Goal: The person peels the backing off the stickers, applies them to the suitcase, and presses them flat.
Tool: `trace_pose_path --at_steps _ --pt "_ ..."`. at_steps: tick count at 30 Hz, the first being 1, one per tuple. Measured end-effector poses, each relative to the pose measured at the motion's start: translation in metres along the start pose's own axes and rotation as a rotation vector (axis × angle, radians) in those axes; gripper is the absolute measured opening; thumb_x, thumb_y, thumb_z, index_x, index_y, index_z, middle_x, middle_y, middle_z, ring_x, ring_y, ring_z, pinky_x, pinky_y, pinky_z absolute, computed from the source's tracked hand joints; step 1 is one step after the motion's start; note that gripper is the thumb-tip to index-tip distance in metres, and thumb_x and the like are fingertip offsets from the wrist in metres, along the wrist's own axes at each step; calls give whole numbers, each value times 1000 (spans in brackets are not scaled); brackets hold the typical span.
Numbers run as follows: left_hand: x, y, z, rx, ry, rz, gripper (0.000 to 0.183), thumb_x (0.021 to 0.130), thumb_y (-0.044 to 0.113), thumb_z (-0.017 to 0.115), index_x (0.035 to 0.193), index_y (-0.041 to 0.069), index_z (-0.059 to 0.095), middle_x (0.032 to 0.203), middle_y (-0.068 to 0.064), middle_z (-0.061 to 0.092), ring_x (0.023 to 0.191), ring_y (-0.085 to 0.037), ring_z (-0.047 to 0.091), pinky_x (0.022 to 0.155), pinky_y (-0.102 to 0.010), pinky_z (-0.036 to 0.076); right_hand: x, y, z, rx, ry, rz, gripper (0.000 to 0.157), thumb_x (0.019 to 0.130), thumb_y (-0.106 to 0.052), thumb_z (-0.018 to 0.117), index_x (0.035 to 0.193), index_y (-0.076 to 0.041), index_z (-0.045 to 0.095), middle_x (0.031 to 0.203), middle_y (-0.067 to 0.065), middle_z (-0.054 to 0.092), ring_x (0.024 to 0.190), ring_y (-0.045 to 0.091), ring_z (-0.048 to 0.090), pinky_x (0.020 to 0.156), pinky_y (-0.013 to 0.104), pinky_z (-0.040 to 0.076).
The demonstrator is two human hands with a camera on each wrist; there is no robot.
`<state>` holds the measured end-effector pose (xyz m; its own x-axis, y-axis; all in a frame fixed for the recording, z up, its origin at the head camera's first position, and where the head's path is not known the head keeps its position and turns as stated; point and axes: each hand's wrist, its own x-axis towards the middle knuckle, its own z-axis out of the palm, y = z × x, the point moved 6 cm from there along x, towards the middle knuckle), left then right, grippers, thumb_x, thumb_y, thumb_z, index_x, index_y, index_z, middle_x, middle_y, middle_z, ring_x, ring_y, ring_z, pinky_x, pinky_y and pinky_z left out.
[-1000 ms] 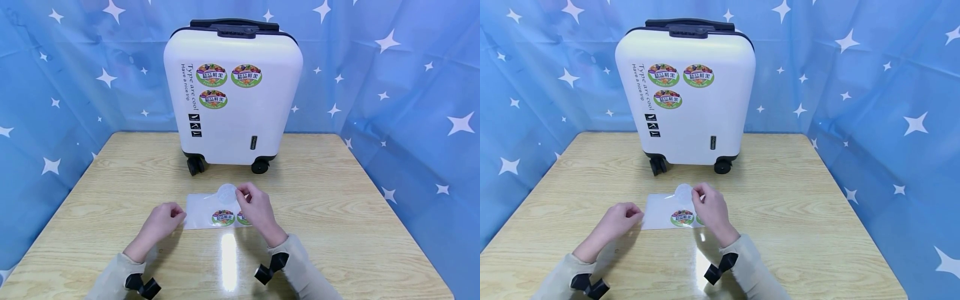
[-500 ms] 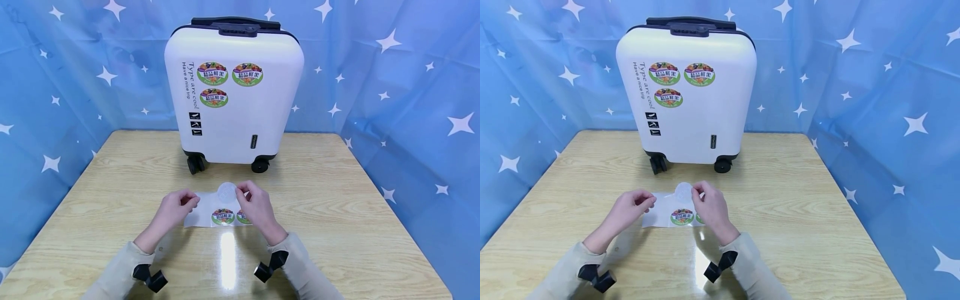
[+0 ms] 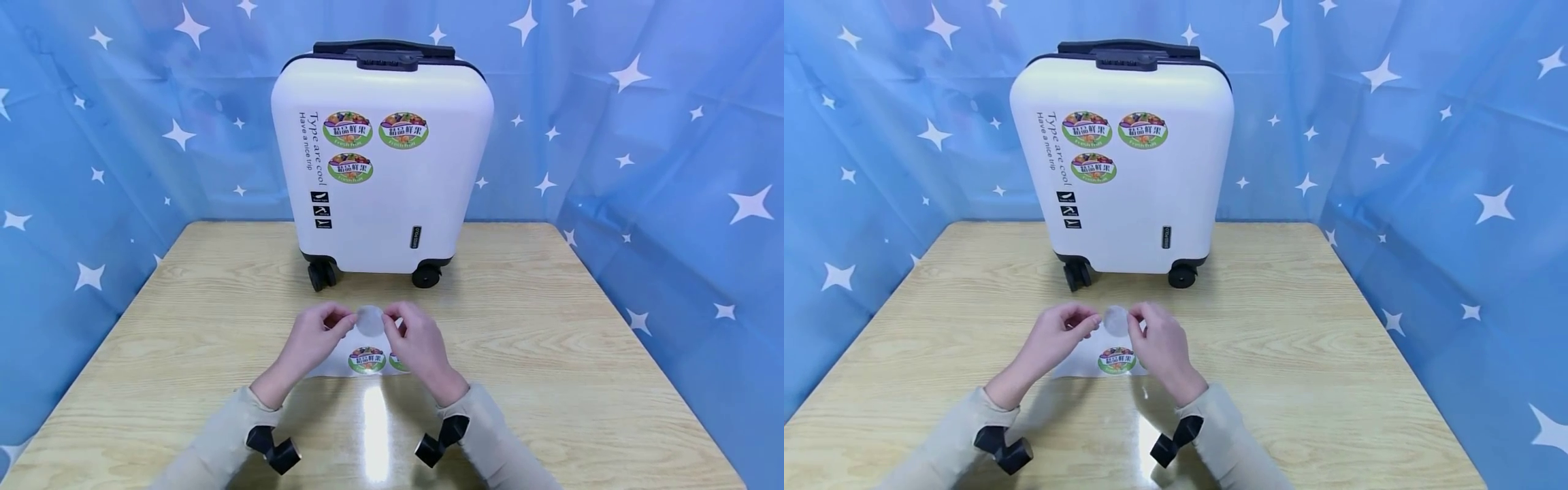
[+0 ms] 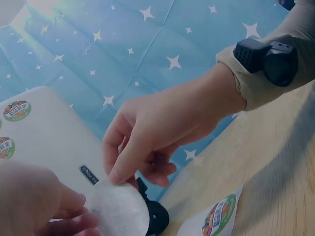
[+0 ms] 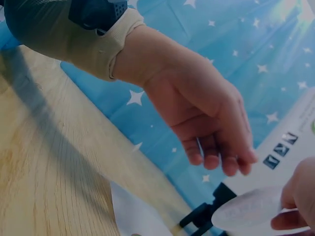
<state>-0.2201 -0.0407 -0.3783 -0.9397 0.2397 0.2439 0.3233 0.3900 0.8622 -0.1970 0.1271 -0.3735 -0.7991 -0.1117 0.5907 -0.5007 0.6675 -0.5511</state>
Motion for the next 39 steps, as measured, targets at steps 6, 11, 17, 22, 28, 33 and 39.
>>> trace_pose_path --at_steps 6,11,17,22,28,33,39 --pt "2 4 9 -25 22 17 9 86 13 67 90 5 68 75 -3 64 64 -12 58 57 -24 48 -1 -5 2 -34 0 -86 6 83 -3 66 87 -7 65 79 0 59 55 13 51 49 18 40" --pt "1 4 13 -53 41 5 13 88 15 65 90 3 68 75 -2 64 64 -12 58 57 -24 47 -4 -16 3 -72 19 -239 7 80 -3 68 86 -6 64 80 1 59 56 12 52 50 16 41" --pt "-1 4 14 -103 59 -25 14 87 15 66 91 2 67 77 -4 64 63 -13 59 57 -24 49 -8 -26 4 -143 58 -392 11 79 -4 70 88 -8 66 79 1 59 56 7 51 48 14 40" --pt "-1 5 14 -129 79 -39 12 84 9 68 92 -1 67 78 -5 64 64 -15 57 55 -23 49 -10 -26 6 -169 72 -416 12 78 -5 72 88 -9 67 83 1 60 59 7 53 49 16 42" --pt "-1 5 15 -159 98 -49 11 84 3 66 91 -5 66 77 -10 64 66 -22 58 54 -22 48 -9 -25 7 -163 61 -407 11 77 -7 73 86 -10 67 83 0 59 59 7 52 50 16 41" --pt "-2 5 12 -159 102 -43 9 84 2 66 90 -4 66 76 -8 63 64 -17 56 53 -21 48 -7 -22 6 -146 19 -347 10 79 -9 73 86 -11 66 84 -1 60 59 4 51 50 13 40" --pt "-3 2 10 -156 76 -22 5 85 5 65 88 2 68 74 -5 63 61 -16 56 53 -23 47 -4 -12 -3 -129 33 -205 9 80 -8 72 87 -10 67 83 -2 60 57 3 50 48 13 39"
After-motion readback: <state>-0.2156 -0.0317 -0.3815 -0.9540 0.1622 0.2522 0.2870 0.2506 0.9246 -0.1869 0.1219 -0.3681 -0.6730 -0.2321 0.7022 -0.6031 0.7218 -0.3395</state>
